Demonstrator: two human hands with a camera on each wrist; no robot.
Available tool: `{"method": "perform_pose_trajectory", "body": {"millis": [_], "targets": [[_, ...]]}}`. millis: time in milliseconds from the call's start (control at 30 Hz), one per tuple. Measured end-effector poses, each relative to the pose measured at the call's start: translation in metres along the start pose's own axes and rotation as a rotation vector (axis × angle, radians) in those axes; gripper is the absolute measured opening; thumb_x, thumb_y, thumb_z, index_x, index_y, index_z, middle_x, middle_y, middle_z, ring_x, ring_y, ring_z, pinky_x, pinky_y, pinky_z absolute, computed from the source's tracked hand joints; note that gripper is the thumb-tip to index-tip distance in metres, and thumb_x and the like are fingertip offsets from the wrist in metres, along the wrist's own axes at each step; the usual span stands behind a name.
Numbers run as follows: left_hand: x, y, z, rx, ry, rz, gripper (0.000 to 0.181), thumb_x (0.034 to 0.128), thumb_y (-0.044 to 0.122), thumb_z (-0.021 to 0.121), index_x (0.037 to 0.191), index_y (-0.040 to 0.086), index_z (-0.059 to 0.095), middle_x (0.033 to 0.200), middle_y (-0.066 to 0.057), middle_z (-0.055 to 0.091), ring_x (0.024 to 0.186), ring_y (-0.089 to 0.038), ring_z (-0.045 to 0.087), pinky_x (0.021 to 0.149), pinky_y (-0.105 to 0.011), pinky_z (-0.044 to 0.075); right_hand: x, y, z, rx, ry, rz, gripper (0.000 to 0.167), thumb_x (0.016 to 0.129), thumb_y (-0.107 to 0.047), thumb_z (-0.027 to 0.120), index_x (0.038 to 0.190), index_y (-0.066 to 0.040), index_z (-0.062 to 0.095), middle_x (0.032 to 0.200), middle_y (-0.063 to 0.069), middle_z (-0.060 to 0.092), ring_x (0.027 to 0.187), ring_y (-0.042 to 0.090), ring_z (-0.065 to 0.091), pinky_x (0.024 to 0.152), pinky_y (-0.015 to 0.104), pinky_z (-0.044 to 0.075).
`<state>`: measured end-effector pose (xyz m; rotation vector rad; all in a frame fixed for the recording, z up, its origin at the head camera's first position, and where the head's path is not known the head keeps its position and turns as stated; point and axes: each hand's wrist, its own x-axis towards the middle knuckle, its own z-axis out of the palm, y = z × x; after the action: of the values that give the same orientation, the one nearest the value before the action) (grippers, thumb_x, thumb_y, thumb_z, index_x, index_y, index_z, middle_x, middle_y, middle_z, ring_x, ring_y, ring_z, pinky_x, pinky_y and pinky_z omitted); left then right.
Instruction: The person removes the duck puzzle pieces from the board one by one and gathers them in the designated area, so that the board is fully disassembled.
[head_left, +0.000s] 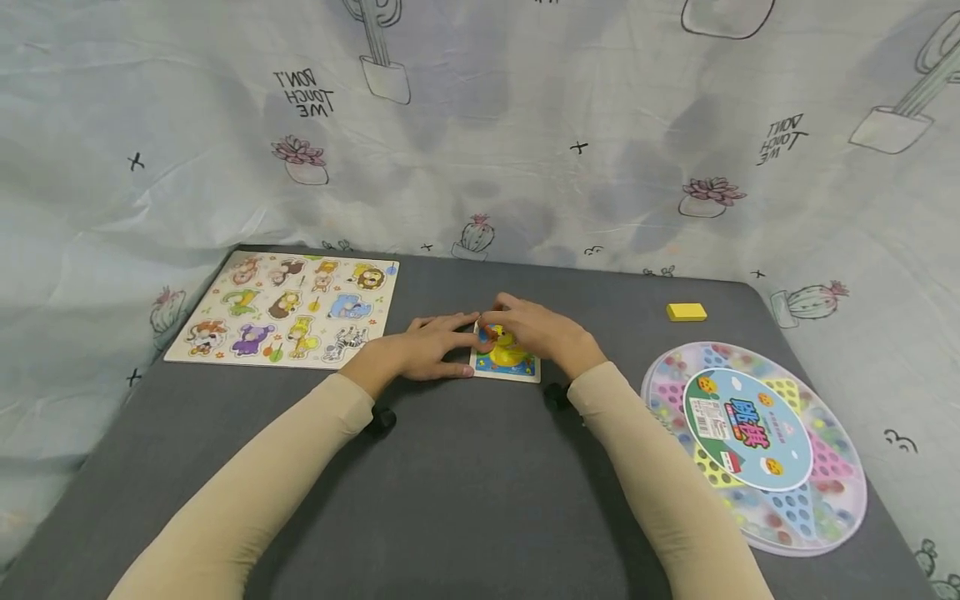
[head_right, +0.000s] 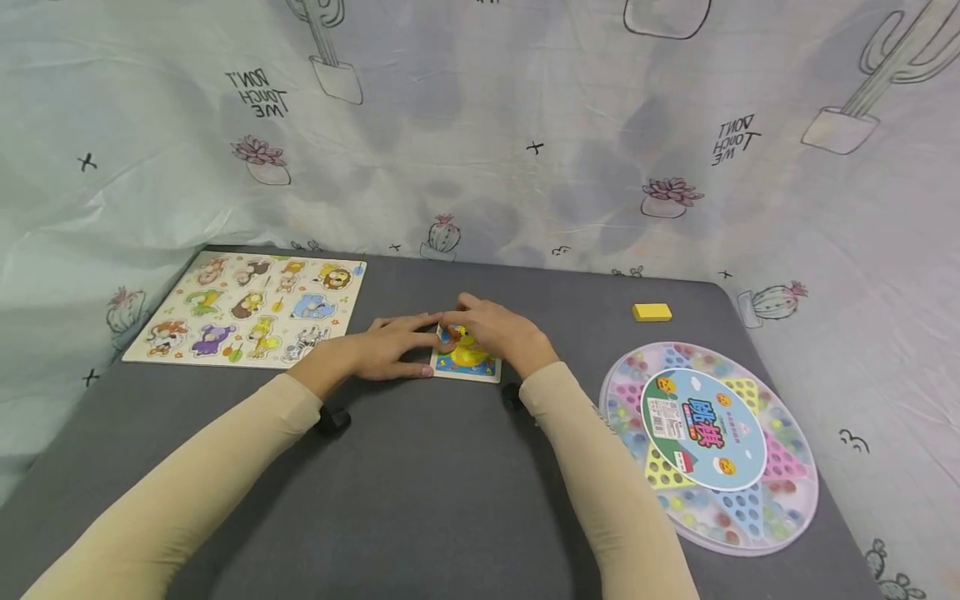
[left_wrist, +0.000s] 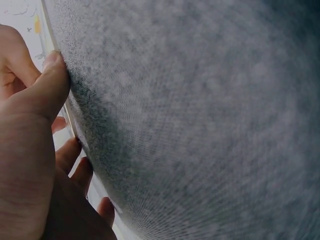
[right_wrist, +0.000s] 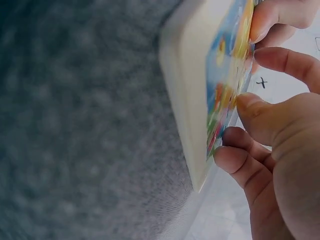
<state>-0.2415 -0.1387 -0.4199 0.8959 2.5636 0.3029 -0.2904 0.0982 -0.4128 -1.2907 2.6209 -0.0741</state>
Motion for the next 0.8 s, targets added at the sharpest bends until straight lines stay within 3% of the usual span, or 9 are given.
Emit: {"method": "perform_pose_trajectory", "body": {"millis": [200,333,467,533,667,800], "targets": [[0.0025,0.0016,-0.0019,0.001,-0.007,-0.005,0.059,0.1022,0.058,0.053,0.158,0.046,0.037,0.174,-0.001,0.004,0.159,-0.034,0.008,0.117,-0.068,0.02,-0.0052,0.0034,-0.0009,0.079,0.059,-0.011,0.038,0.096,-0.003,0.071,0.125,-0.025,0.062,0.126,0.002,0.05,0.106,0.02,0.058,0.093,0.037,0.055],[0.0019,0.0013,-0.0023,-0.01,0.002,-0.001,0.058,0.1024,0.058,0.053,0.157,0.046,0.038,0.174,-0.001,0.005,0.16,-0.032,0.007,0.118,-0.068,0.017,-0.0083,0.0066,0.0002,0.126,0.075,-0.019,0.025,0.103,-0.004,0.061,0.118,-0.024,0.065,0.12,-0.001,0.055,0.105,0.019,0.058,0.094,0.037,0.052],[0.0009,-0.0006,-0.0026,-0.007,0.019,-0.001,0.058,0.1025,0.057,0.054,0.157,0.045,0.039,0.174,-0.001,0.006,0.16,-0.03,0.007,0.118,-0.068,0.017,-0.0105,0.0077,-0.0015,0.186,0.093,-0.012,0.03,0.107,-0.003,0.049,0.123,-0.022,0.066,0.122,0.0,0.057,0.106,0.02,0.058,0.094,0.039,0.051],[0.0008,-0.0014,-0.0023,-0.008,0.021,-0.003,0.059,0.1025,0.056,0.054,0.158,0.044,0.038,0.174,-0.001,0.006,0.16,-0.031,0.007,0.118,-0.068,0.017,-0.0103,0.0066,-0.0028,0.2,0.092,-0.01,0.034,0.106,-0.002,0.049,0.129,-0.022,0.065,0.128,0.002,0.056,0.11,0.022,0.058,0.097,0.041,0.051],[0.0008,-0.0014,-0.0006,-0.024,0.012,-0.003,0.059,0.1028,0.056,0.054,0.158,0.044,0.037,0.174,-0.002,0.006,0.16,-0.032,0.007,0.117,-0.07,0.017,-0.0078,0.0031,-0.0028,0.143,0.05,-0.008,0.037,0.105,-0.004,0.055,0.135,-0.024,0.063,0.137,0.004,0.051,0.119,0.025,0.058,0.102,0.041,0.051],[0.0009,-0.0004,0.0004,-0.044,0.003,-0.003,0.059,0.1029,0.056,0.054,0.158,0.044,0.038,0.174,-0.001,0.005,0.16,-0.032,0.006,0.117,-0.071,0.016,-0.0054,0.0004,-0.0013,0.043,0.014,-0.019,0.035,0.106,-0.007,0.057,0.135,-0.026,0.062,0.136,0.006,0.05,0.117,0.026,0.059,0.102,0.04,0.052]]}}
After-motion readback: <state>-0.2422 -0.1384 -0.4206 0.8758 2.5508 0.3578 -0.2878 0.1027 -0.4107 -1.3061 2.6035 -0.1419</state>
